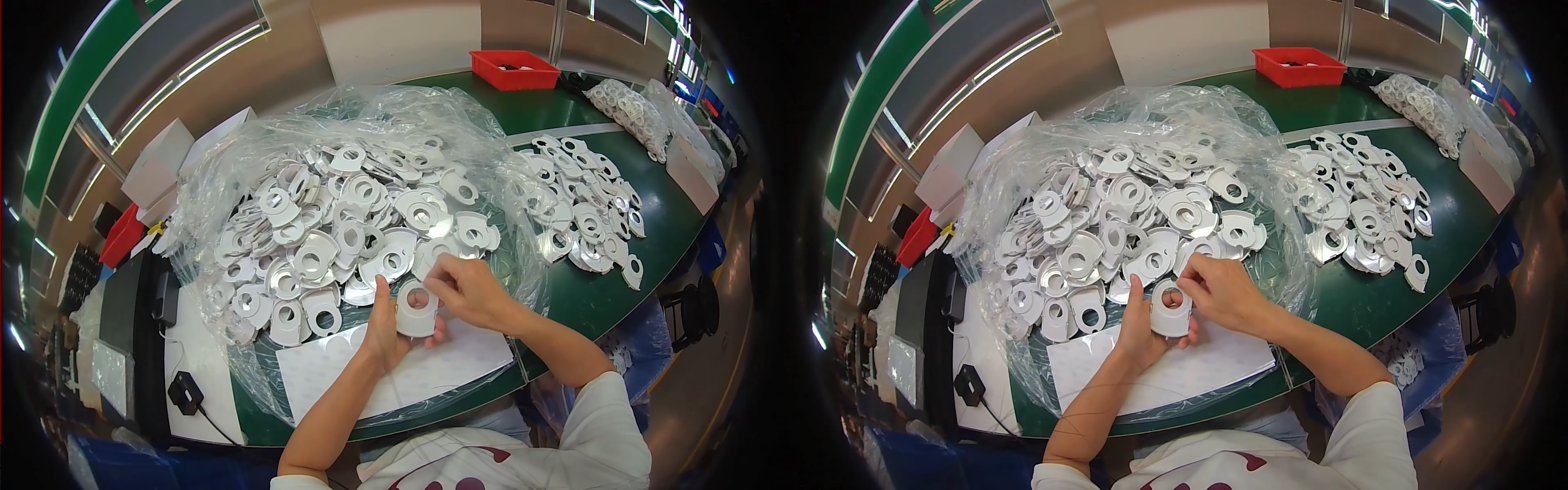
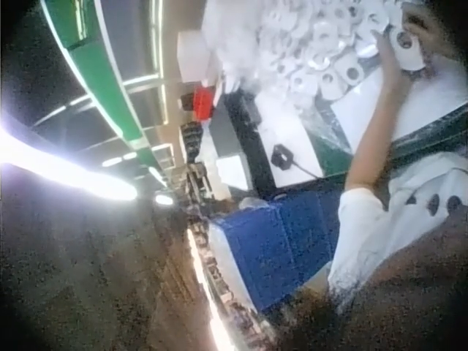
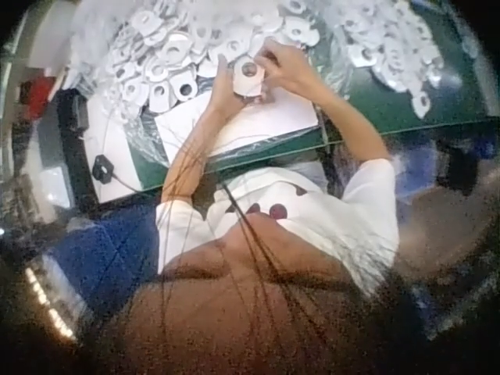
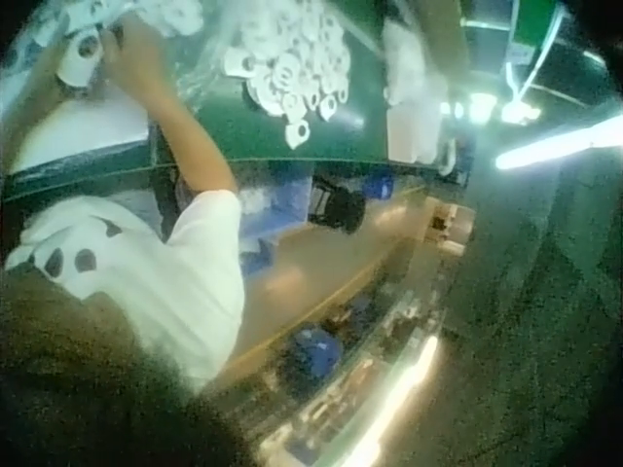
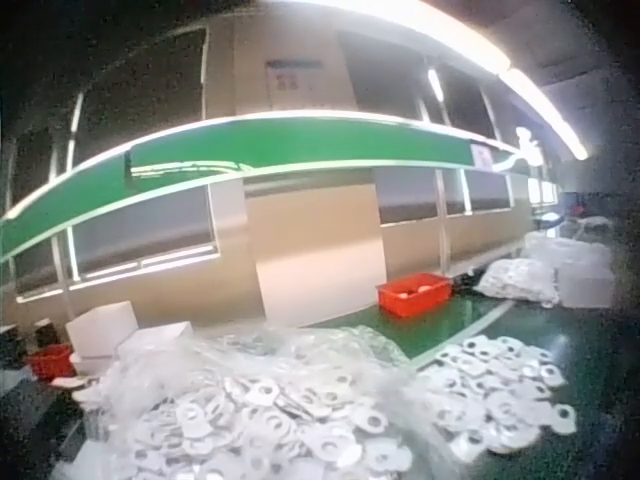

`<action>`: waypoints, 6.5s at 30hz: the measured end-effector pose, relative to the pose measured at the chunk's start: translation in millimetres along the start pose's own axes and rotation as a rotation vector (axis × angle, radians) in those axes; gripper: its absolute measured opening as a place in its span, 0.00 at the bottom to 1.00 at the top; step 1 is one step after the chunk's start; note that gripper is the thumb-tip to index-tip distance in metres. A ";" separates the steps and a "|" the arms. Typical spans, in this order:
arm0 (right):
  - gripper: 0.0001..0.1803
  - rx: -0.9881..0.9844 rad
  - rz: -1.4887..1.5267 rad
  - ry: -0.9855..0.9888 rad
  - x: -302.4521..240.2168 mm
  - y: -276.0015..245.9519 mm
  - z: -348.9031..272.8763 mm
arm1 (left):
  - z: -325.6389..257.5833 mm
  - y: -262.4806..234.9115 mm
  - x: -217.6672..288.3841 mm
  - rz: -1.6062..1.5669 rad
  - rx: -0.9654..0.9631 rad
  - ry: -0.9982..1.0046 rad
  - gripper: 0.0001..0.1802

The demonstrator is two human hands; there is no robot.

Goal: The person sorts small circular white plastic components by hand on a workbench, inspecting them one by one.

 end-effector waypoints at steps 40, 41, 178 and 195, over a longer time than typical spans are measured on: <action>0.13 -0.743 -0.668 -0.108 7.0 -37.2 2.9 | 0.6 -5.5 10.9 1.104 0.586 0.623 0.11; 0.13 -0.744 -0.669 -0.113 7.5 -37.3 5.2 | 3.3 -9.9 9.9 0.674 0.443 0.570 0.11; 0.12 -0.641 -0.364 -0.038 11.4 -64.1 -23.4 | 21.3 3.2 -8.3 1.832 0.390 0.870 0.08; 0.11 -0.673 -0.590 -0.031 1.5 -43.7 -29.9 | 6.3 -6.2 22.1 0.268 0.246 0.950 0.09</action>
Point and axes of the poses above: each hand's wrist, its own z-axis towards the middle knuckle, its own y-axis out of the palm, x = y × z, the point moved 1 cm from there along z, towards the middle knuckle, and after that the axes turned 1 degree about -z, right-handed, at the moved point
